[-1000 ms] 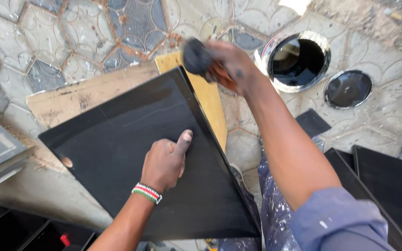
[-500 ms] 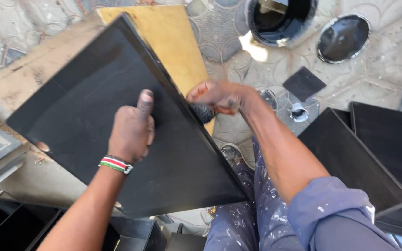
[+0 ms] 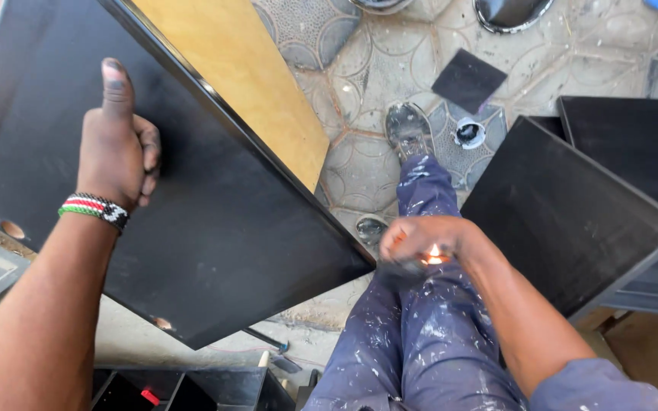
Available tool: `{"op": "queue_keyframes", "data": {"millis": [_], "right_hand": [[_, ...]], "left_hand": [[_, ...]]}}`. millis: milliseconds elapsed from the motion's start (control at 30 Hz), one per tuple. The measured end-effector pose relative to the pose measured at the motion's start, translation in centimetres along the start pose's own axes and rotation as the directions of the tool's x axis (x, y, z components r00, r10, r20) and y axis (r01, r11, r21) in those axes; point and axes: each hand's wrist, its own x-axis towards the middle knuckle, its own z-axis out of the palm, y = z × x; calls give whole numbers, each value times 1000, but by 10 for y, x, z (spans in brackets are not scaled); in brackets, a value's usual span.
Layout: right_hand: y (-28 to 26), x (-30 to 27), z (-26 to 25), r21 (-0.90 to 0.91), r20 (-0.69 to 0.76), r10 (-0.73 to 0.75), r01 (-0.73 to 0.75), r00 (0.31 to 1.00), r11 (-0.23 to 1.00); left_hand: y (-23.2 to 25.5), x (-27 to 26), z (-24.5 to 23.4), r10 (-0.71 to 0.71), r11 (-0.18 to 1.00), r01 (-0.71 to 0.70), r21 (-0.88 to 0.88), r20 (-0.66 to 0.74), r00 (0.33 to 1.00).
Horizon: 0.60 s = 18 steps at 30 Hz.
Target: Paint wooden furniture panels using a cloth dipped in black paint
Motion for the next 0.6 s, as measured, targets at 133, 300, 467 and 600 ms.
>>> {"op": "queue_keyframes", "data": {"millis": [133,300,467,600], "right_hand": [[38,-33,27,415,-259,67,49,964,908],[60,-14,65,554,-524,-87,417,847,721],[28,22,74,707,-504,-154,509,850,491],[5,41,58,644,-532,-146,511,834,569]], "left_hand": [[5,2,2,17,1000,-17,-7,11,1000],[2,1,2,16,1000,-16,5,10,1000],[3,0,1,27,1000,-27,-5,15,1000],[3,4,1,-13,1000,13,-12,7,1000]]}}
